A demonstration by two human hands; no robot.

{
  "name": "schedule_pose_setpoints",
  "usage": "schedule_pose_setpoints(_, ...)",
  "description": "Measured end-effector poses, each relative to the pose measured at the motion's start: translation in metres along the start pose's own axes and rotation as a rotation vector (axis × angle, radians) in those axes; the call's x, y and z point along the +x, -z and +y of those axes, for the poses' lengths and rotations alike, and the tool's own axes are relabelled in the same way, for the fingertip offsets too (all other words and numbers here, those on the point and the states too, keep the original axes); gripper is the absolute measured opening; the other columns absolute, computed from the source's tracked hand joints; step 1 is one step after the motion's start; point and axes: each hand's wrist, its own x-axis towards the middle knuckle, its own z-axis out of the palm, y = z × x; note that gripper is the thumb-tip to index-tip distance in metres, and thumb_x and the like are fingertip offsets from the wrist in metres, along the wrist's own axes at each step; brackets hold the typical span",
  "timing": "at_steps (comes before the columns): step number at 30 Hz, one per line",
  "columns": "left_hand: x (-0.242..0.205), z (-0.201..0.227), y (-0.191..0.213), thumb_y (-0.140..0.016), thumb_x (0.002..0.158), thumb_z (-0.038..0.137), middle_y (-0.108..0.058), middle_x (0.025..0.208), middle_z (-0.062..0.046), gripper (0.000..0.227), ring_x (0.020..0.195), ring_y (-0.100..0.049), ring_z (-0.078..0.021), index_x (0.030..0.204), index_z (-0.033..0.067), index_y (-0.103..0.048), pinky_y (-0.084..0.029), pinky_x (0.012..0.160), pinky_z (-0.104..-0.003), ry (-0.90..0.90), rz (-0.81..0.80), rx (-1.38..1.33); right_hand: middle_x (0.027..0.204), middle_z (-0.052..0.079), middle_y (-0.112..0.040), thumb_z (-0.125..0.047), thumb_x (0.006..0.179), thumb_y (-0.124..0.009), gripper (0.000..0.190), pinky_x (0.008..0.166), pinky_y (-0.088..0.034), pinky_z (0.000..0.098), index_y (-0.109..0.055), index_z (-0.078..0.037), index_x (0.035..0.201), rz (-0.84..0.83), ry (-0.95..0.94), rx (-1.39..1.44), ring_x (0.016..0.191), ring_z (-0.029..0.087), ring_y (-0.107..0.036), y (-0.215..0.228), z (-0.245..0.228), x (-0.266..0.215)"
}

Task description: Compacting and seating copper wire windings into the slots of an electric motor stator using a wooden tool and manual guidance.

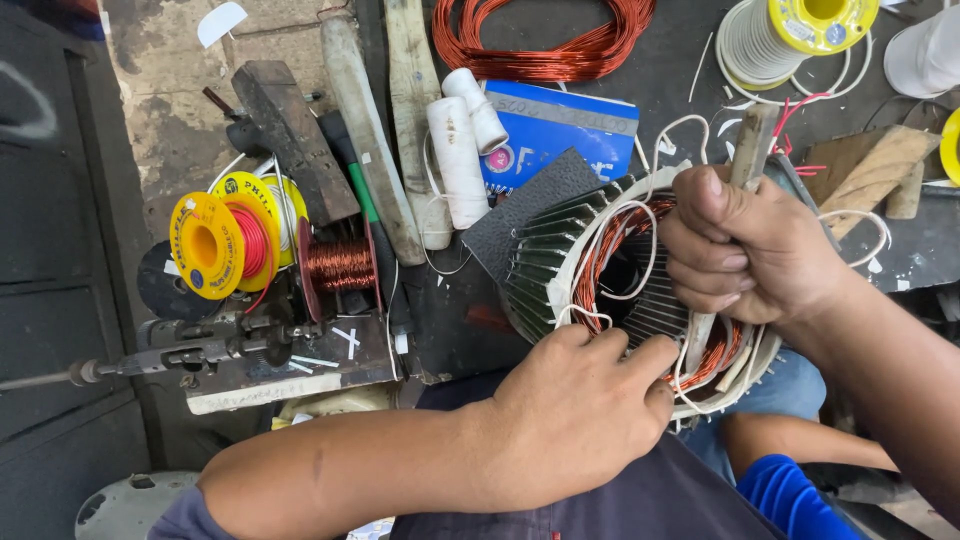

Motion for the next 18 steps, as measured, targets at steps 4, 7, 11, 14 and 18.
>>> schedule_pose_setpoints(4,0.000,0.000,0.000,-0.067,0.080,0.008,-0.056,0.089,-0.003,0.013,0.063,-0.054,-0.0239,0.069,0.0159,-0.065,-0.037,0.053,-0.037,0.005,0.012,-0.008,0.051,0.000,-0.031,-0.027,0.097,-0.057,0.036,0.028,-0.018,0.0225,-0.040,-0.013,0.069,0.055,0.086,-0.083,0.035,0.008,-0.024,-0.021,0.006,-0.004)
schedule_pose_setpoints(7,-0.001,-0.001,0.000,-0.067,0.078,0.009,-0.058,0.091,-0.004,0.011,0.065,-0.055,-0.0251,0.069,0.0163,-0.066,-0.038,0.054,-0.037,0.007,0.008,-0.020,0.051,0.001,-0.029,-0.029,0.094,-0.063,0.038,0.030,-0.015,0.0254,-0.041,-0.012,0.069,0.045,0.213,-0.177,0.037,0.009,-0.022,-0.034,0.010,-0.016)
schedule_pose_setpoints(11,-0.001,-0.003,0.000,-0.067,0.075,0.009,-0.060,0.093,-0.006,0.009,0.064,-0.054,-0.0254,0.069,0.0156,-0.067,-0.037,0.054,-0.038,-0.009,0.013,-0.044,0.047,0.003,-0.031,-0.031,0.093,-0.067,0.042,0.028,-0.021,0.0266,-0.042,-0.011,0.065,0.024,0.396,-0.294,0.033,0.011,-0.024,-0.044,0.019,-0.029)
schedule_pose_setpoints(14,-0.001,-0.005,-0.001,-0.067,0.076,0.011,-0.061,0.092,-0.006,0.008,0.064,-0.055,-0.0259,0.070,0.0160,-0.069,-0.038,0.053,-0.039,-0.018,0.000,-0.056,0.047,0.002,-0.032,-0.027,0.092,-0.065,0.040,0.031,-0.026,0.0271,-0.041,-0.010,0.067,0.014,0.568,-0.384,0.035,0.012,-0.026,-0.045,0.032,-0.041)
schedule_pose_setpoints(18,-0.001,-0.007,0.001,-0.067,0.079,0.013,-0.057,0.090,-0.004,0.009,0.065,-0.055,-0.0251,0.073,0.0174,-0.071,-0.038,0.053,-0.039,-0.035,-0.041,-0.039,0.046,0.002,-0.034,-0.029,0.095,-0.055,0.039,0.033,-0.040,0.0317,-0.038,-0.009,0.066,0.100,0.795,-0.723,0.033,0.015,-0.033,-0.055,0.040,-0.061)
